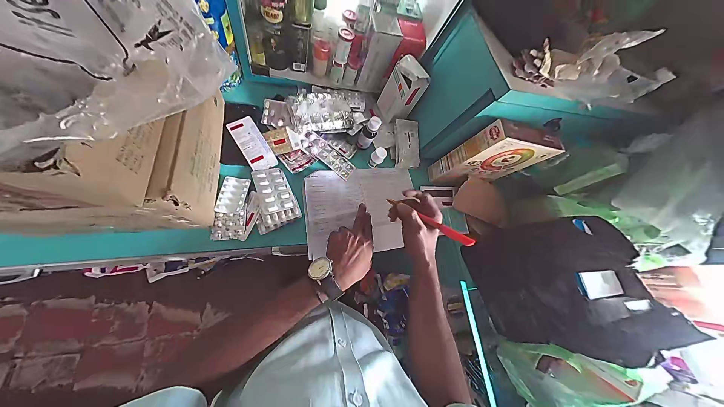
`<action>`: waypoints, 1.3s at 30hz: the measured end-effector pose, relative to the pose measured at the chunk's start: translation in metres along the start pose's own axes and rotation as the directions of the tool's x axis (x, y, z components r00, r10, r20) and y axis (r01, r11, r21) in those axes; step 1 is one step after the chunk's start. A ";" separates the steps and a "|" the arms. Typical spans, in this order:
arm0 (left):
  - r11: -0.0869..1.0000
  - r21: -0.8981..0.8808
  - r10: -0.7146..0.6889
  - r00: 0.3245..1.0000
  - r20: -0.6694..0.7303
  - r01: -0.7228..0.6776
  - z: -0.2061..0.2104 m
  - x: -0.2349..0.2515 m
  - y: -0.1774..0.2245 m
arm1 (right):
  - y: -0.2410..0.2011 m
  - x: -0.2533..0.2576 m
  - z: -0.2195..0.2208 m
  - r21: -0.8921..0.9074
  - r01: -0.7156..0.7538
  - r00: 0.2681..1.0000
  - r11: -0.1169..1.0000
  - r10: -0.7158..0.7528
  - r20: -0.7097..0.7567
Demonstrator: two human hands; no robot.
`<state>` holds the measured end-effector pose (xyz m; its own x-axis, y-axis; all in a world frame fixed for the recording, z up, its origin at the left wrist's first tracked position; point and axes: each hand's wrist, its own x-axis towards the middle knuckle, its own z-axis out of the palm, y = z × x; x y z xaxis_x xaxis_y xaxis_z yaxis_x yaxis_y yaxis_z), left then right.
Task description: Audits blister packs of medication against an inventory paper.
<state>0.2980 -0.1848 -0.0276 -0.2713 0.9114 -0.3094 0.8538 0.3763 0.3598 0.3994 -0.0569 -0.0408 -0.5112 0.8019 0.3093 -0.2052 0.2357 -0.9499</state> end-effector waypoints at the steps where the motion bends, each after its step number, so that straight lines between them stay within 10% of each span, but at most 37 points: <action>1: 1.000 0.005 -0.023 0.999 0.025 0.023 -0.001 0.004 0.000 | 0.008 0.006 0.003 -0.022 -0.029 0.999 0.999 0.030 0.041; 7: 0.997 0.067 -0.038 0.999 -0.019 0.039 0.009 0.012 0.004 | 0.050 0.036 0.006 -0.418 -0.068 0.972 0.906 0.155 0.178; 23: 0.947 0.278 -0.084 0.958 -0.274 0.163 0.032 0.014 0.019 | 0.066 0.030 0.010 -0.452 0.047 0.991 0.891 0.015 0.133; 29: 0.943 0.304 -0.055 0.962 -0.269 0.139 0.031 0.014 0.017 | 0.068 0.040 -0.011 0.084 -0.127 0.988 0.988 0.119 0.095; 39: 0.991 -0.077 0.108 0.994 -0.021 -0.109 -0.018 -0.018 -0.004 | 0.065 0.047 -0.013 0.224 -0.287 0.958 0.931 0.280 0.063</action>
<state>0.2915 -0.1994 -0.0080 -0.1868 0.9500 -0.2504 0.8417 0.2862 0.4578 0.3724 0.0031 -0.0884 -0.5996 0.7996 0.0336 -0.2318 -0.1334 -0.9636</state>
